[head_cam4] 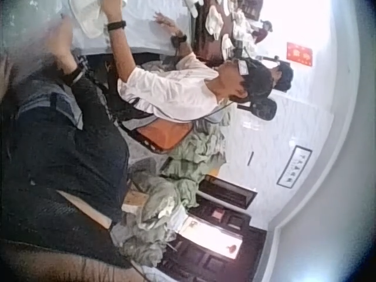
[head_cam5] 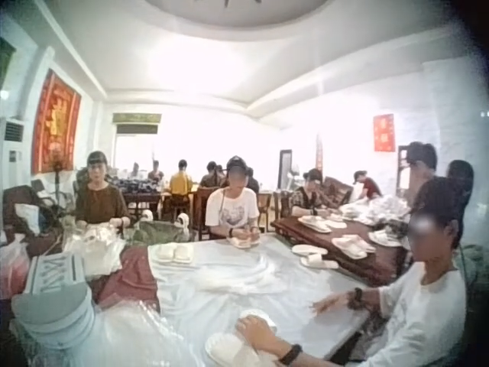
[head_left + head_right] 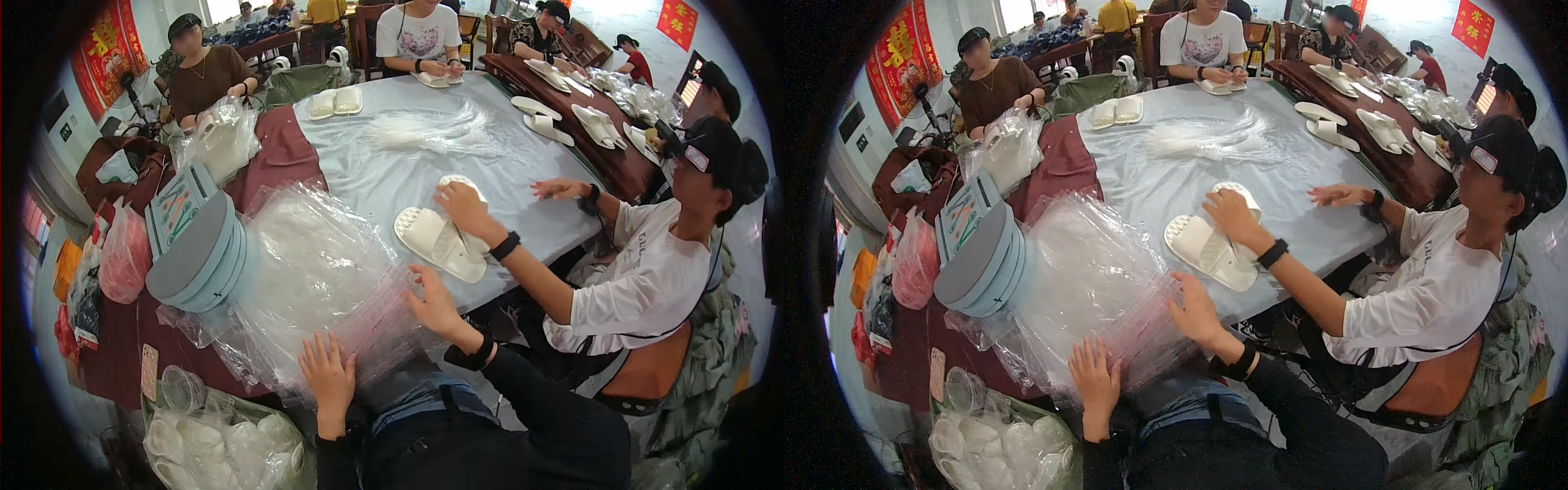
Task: The worker packs pairs of manufactured white slippers into transparent plastic bags and arranges them inside a large green transport sack.
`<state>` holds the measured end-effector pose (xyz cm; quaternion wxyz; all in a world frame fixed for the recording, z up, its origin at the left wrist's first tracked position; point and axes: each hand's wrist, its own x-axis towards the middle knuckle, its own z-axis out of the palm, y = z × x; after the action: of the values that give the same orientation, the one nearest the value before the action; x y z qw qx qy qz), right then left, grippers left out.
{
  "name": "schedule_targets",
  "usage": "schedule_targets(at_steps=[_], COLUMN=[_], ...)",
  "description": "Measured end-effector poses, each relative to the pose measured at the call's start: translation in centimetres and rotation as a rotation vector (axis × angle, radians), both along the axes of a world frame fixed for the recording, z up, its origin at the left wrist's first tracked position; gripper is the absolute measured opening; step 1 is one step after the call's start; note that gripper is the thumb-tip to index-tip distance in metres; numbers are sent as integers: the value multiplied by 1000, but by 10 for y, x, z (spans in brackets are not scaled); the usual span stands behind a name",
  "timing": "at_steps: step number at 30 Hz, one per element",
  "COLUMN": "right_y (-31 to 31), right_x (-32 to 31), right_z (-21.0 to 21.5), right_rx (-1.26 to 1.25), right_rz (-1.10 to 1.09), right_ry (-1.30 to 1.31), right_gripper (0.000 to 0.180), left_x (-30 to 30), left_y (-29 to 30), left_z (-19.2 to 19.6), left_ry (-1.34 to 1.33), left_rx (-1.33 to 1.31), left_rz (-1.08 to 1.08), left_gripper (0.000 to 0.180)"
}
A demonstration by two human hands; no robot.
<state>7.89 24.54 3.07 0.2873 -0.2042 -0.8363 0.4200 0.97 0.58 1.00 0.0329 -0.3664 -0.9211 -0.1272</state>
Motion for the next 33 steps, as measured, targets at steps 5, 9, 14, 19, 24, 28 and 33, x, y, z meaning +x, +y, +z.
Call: schedule_targets(at_steps=[5,9,14,19,24,28,33], right_y=[35,80,118,125,123,134,144], right_x=[3,-2,-19,-34,-35,-32,-30], right_z=[-15,-16,-13,-7,-13,-4,-10], right_rx=[82,592,61,222,136,159,116], right_rz=[-187,-501,-407,-375,-417,-536,-668], right_ry=[42,-98,-72,-266,-169,-255,-356], right_gripper=[40,37,35,22,22,23,46], left_x=[0,-4,-14,-19,-23,-27,-27], left_y=[0,-4,-7,-7,-7,-9,-9], left_z=[-1,-1,-1,3,5,7,9], left_ry=[-14,-19,31,32,32,27,28], left_rx=[27,77,124,154,168,214,253], left_rz=[9,-1,-28,-57,-64,-86,-69], left_gripper=[59,53,43,45,47,51,55])
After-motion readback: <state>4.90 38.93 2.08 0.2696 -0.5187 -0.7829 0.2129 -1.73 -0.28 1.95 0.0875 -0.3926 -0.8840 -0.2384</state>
